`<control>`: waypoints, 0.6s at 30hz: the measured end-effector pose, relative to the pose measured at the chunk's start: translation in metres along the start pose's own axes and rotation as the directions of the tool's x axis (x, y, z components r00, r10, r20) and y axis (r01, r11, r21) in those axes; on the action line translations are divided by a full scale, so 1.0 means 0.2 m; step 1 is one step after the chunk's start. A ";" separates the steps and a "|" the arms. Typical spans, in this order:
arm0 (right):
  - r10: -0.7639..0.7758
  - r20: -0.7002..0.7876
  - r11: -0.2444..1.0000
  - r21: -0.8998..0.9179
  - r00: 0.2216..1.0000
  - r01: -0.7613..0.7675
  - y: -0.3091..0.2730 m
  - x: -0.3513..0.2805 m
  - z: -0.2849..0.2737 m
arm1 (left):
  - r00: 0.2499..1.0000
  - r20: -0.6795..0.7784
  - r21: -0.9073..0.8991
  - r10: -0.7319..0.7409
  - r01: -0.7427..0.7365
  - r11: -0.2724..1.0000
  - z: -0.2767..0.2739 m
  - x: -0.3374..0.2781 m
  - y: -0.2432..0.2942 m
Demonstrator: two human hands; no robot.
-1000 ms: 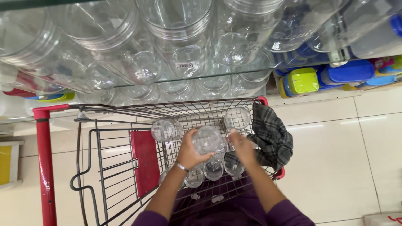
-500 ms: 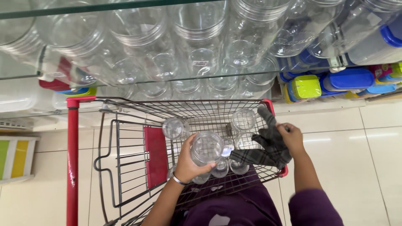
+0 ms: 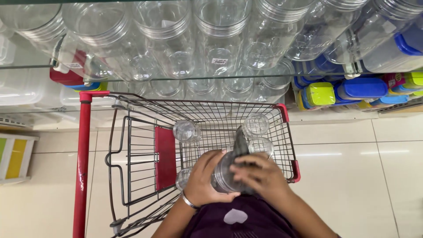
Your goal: Picking up various glass jars from store shelves and placing them into a shopping cart, occasionally using a cloth to wipe or wrap them.
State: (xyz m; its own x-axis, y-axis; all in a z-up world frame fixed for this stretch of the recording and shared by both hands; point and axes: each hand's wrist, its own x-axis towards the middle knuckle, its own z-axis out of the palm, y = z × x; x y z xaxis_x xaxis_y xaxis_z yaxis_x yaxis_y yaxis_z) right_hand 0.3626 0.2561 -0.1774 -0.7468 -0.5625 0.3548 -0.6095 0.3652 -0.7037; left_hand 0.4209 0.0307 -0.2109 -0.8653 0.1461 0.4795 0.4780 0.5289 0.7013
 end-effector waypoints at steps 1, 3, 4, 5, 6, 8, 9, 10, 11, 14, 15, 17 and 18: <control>-0.001 0.004 1.000 0.000 1.000 0.001 0.02 -0.02 0.02 | 1.000 -0.003 0.000 -0.003 0.003 1.000 -0.02 0.00 0.02; 0.095 -0.058 0.994 -0.049 0.994 -0.098 0.07 -0.07 0.06 | 0.999 0.042 0.052 0.009 -0.011 0.999 -0.06 -0.01 0.04; 0.090 -0.053 0.995 -0.049 0.995 -0.092 0.06 -0.11 0.08 | 0.999 0.036 0.055 0.007 -0.009 0.998 -0.05 -0.03 0.05; 0.137 -0.068 0.990 -0.005 0.988 -0.138 0.04 -0.16 0.10 | 1.000 0.004 0.076 -0.021 0.021 0.997 -0.04 -0.04 0.07; 0.185 -0.081 0.982 0.039 0.979 -0.183 0.03 -0.20 0.12 | 0.998 -0.029 0.096 -0.049 0.051 0.994 -0.04 -0.06 0.08; 0.227 -0.016 0.968 0.113 0.974 -0.224 0.01 -0.25 0.13 | 0.997 -0.057 0.113 -0.049 0.056 0.992 -0.02 -0.08 0.09; 0.272 0.046 0.944 0.179 0.961 -0.276 0.00 -0.29 0.13 | 0.996 -0.078 0.121 -0.046 0.055 0.991 0.00 -0.09 0.10; 0.271 0.049 0.945 0.178 0.961 -0.276 -0.02 -0.25 0.12 | 0.996 -0.080 0.121 -0.048 0.057 0.991 -0.01 -0.09 0.11; 0.247 0.069 0.945 0.203 0.967 -0.256 -0.04 -0.22 0.11 | 0.997 -0.073 0.093 -0.037 0.043 0.995 -0.01 -0.09 0.13; 0.194 0.042 0.958 0.205 0.980 -0.198 -0.12 -0.12 0.06 | 0.998 -0.068 0.075 0.011 -0.005 0.997 -0.05 -0.08 0.18; 0.164 -0.007 0.970 0.181 0.986 -0.160 -0.15 -0.08 0.04 | 0.997 -0.065 0.086 0.050 -0.044 0.995 -0.07 -0.07 0.19; 0.234 -0.010 0.953 0.199 0.972 -0.228 -0.16 -0.11 0.06 | 0.997 -0.058 0.094 0.053 -0.047 0.994 -0.08 -0.08 0.20; 0.307 -0.008 0.929 0.218 0.952 -0.298 -0.17 -0.12 0.07 | 0.998 -0.049 0.101 0.051 -0.046 0.994 -0.08 -0.09 0.20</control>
State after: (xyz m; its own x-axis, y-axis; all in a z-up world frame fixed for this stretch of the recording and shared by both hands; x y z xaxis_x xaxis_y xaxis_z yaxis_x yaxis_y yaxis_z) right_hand 0.4051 0.2475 -0.1708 -0.9000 -0.4171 0.1267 -0.2859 0.3454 -0.8939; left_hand 0.4582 0.0361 -0.1829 -0.8315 0.1317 0.5396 0.4991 0.6036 0.6217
